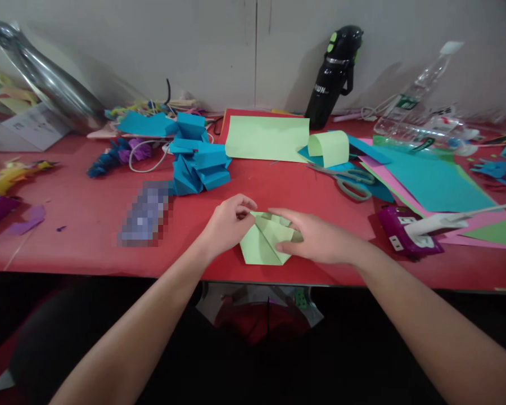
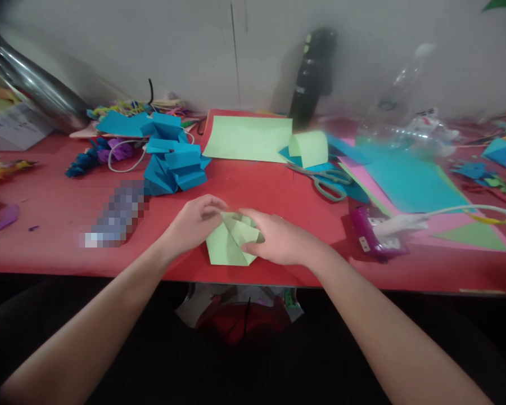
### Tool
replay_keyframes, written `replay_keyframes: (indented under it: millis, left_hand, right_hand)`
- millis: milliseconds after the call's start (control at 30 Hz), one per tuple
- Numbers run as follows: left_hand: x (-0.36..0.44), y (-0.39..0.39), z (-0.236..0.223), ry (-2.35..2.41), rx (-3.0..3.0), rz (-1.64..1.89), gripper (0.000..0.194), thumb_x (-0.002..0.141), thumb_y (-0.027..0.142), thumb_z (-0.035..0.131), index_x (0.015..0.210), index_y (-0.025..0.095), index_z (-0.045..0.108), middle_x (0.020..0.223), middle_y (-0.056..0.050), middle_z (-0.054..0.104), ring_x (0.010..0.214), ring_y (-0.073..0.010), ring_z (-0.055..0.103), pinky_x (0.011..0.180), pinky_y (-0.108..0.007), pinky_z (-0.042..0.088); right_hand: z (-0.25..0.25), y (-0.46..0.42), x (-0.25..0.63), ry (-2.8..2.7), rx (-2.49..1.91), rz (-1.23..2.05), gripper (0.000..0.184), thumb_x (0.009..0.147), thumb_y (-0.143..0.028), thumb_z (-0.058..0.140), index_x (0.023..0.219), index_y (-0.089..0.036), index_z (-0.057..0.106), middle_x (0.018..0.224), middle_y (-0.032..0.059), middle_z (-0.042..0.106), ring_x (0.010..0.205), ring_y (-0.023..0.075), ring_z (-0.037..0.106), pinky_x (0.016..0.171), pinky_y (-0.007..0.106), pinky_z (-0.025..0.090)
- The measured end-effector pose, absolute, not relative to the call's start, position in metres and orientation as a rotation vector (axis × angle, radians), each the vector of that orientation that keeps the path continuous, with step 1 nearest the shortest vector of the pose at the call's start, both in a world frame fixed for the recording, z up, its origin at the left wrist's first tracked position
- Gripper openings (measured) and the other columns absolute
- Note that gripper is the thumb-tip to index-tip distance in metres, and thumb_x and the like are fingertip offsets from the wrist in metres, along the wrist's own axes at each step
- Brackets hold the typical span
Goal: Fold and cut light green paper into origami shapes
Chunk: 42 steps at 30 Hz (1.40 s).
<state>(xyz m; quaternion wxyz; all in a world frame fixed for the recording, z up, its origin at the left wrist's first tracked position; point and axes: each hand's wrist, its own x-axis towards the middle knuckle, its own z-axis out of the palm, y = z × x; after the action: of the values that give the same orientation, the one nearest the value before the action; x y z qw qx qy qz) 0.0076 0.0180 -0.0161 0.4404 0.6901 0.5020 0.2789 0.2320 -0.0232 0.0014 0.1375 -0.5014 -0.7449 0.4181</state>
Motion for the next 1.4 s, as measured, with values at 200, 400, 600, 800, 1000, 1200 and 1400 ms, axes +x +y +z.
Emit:
replay_keyframes:
  millis: [200,400,600,800,1000,1200,1400]
  left_hand:
    - [0.007,0.019,-0.016,1.310,1.687,0.719,0.017,0.078,0.021,0.058,0.095,0.019,0.061,0.083,-0.004,0.071,0.077,-0.0191,0.067,0.061,-0.027,0.046]
    - [0.008,0.019,-0.016,1.304,1.667,0.727,0.016,0.078,0.021,0.058,0.093,0.019,0.061,0.083,-0.004,0.072,0.075,-0.0187,0.067,0.060,-0.026,0.045]
    - [0.006,0.020,-0.014,1.302,1.682,0.715,0.014,0.077,0.020,0.058,0.090,0.018,0.062,0.080,-0.004,0.071,0.076,-0.0192,0.068,0.061,-0.026,0.046]
    - [0.006,0.018,-0.012,1.288,1.699,0.724,0.013,0.078,0.021,0.058,0.090,0.018,0.062,0.079,-0.004,0.071,0.076,-0.0196,0.068,0.062,-0.027,0.047]
    - [0.005,0.019,-0.014,1.295,1.696,0.725,0.012,0.078,0.021,0.057,0.089,0.019,0.062,0.079,-0.003,0.072,0.075,-0.0192,0.068,0.062,-0.027,0.047]
    - [0.005,0.018,-0.016,1.289,1.692,0.740,0.012,0.079,0.021,0.058,0.090,0.019,0.062,0.080,-0.003,0.071,0.077,-0.0195,0.068,0.064,-0.027,0.048]
    - [0.006,0.018,-0.016,1.289,1.680,0.740,0.011,0.080,0.022,0.058,0.090,0.019,0.062,0.081,-0.004,0.072,0.079,-0.0200,0.069,0.064,-0.027,0.048]
  right_hand:
    - [0.004,-0.023,0.234,-2.144,-1.505,1.159,0.088,0.074,-0.037,0.081,0.151,-0.036,0.039,0.125,0.0077,0.070,0.116,0.0336,0.065,0.084,0.043,0.055]
    - [0.004,-0.019,0.235,-2.043,-1.312,1.456,0.080,0.079,-0.026,0.075,0.151,-0.032,0.041,0.120,0.0054,0.072,0.099,0.0258,0.071,0.078,0.037,0.056]
    - [-0.001,-0.021,0.232,-2.102,-1.514,1.194,0.078,0.077,-0.038,0.078,0.147,-0.031,0.046,0.129,0.0098,0.068,0.111,0.0324,0.066,0.083,0.043,0.054]
    - [-0.001,-0.029,0.229,-2.227,-1.750,0.904,0.090,0.071,-0.056,0.079,0.151,-0.038,0.042,0.132,0.0112,0.064,0.122,0.0452,0.053,0.088,0.056,0.048]
    - [0.001,-0.030,0.233,-2.265,-1.760,0.892,0.090,0.075,-0.055,0.076,0.153,-0.040,0.037,0.135,0.0110,0.062,0.125,0.0434,0.051,0.090,0.054,0.048]
    - [0.001,-0.034,0.239,-2.290,-1.684,0.951,0.090,0.078,-0.051,0.075,0.156,-0.042,0.030,0.150,0.0076,0.053,0.130,0.0440,0.048,0.095,0.058,0.046]
    - [-0.004,-0.034,0.250,-2.224,-1.642,1.057,0.086,0.079,-0.053,0.074,0.154,-0.042,0.033,0.152,0.0079,0.050,0.136,0.0391,0.047,0.098,0.055,0.048]
